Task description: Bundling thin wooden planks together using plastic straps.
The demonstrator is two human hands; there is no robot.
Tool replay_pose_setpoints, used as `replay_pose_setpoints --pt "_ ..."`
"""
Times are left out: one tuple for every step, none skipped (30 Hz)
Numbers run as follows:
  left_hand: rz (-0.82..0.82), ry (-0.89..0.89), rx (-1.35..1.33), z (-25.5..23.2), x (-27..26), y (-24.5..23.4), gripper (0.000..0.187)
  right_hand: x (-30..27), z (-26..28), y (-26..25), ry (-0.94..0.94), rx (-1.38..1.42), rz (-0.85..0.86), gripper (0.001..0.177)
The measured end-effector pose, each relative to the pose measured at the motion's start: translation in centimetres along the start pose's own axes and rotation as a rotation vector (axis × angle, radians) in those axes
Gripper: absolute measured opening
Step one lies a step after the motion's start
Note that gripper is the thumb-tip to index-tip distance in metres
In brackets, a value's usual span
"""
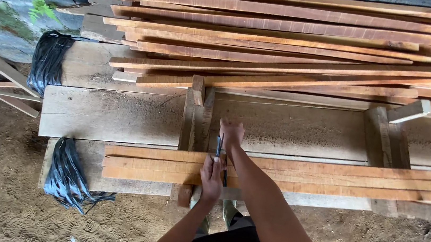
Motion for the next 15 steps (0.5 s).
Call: replay_pose_setpoints --pt "-0.006 -0.003 0.0 0.2 0.3 0.0 0.036 1.1 -0.3 0.4 0.001 -0.005 0.004 0.041" --pt "0.002 -0.032 -0.009 0.3 0.3 0.0 0.035 1.9 -0.8 0.7 -0.001 -0.083 -0.007 0.039" --pt "0.01 -0.062 -0.018 0.5 0.2 0.0 0.034 2.7 -1.4 1.1 -0.003 -0.161 -0.019 0.037" --pt "0.008 -0.061 -0.021 -0.3 0.9 0.3 0.034 2.8 -0.5 1.0 -0.005 -0.164 -0.019 0.037" --pt "0.023 -0.071 -0.014 -1.0 1.3 0.7 0.035 2.8 0.3 0.9 -0.024 -0.179 -0.009 0.025" --pt "0.032 -0.089 -0.004 -1.9 1.1 0.9 0.037 2.2 0.5 0.7 -0.036 -0.2 0.008 0.026" --pt "0.025 -0.096 -0.004 -2.0 0.9 1.1 0.037 1.8 0.7 0.1 -0.032 -0.208 0.013 0.026" --pt "0.017 -0.081 0.018 -2.1 1.0 1.2 0.035 1.5 1.1 -0.1 0.001 -0.251 0.044 0.026" --pt "0.009 -0.066 0.039 -2.3 0.9 1.3 0.034 1.1 1.5 -0.4 0.034 -0.295 0.076 0.044" --pt "0.012 -0.062 0.038 -1.7 1.0 1.0 0.034 2.1 0.9 0.2 0.031 -0.292 0.072 0.044" --pt "0.009 -0.05 0.05 -1.1 0.9 0.7 0.033 2.9 0.3 0.6 0.043 -0.275 0.044 0.044" --pt "0.004 -0.047 0.064 -0.4 0.2 0.4 0.032 3.4 -1.1 0.8 0.062 -0.26 0.016 0.045" --pt "0.007 -0.051 0.064 -0.7 0.3 0.7 0.032 3.1 -1.0 0.3 0.067 -0.261 0.014 0.045" --pt "0.0 -0.079 0.034 -1.1 0.5 0.8 0.032 2.7 -0.6 0.2 0.032 -0.193 -0.007 0.039" --pt "-0.006 -0.107 0.005 -1.5 0.7 0.9 0.033 2.3 -0.1 0.2 -0.002 -0.125 -0.028 0.033"
Point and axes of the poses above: each hand's wrist, its own x-axis towards the middle knuckle, its own y-axis out of the palm, z = x × y, the point moved 2 cm from there along x, towards the middle knuckle, and after that the axes turned 4 degrees about -x, right-handed, at the moved point
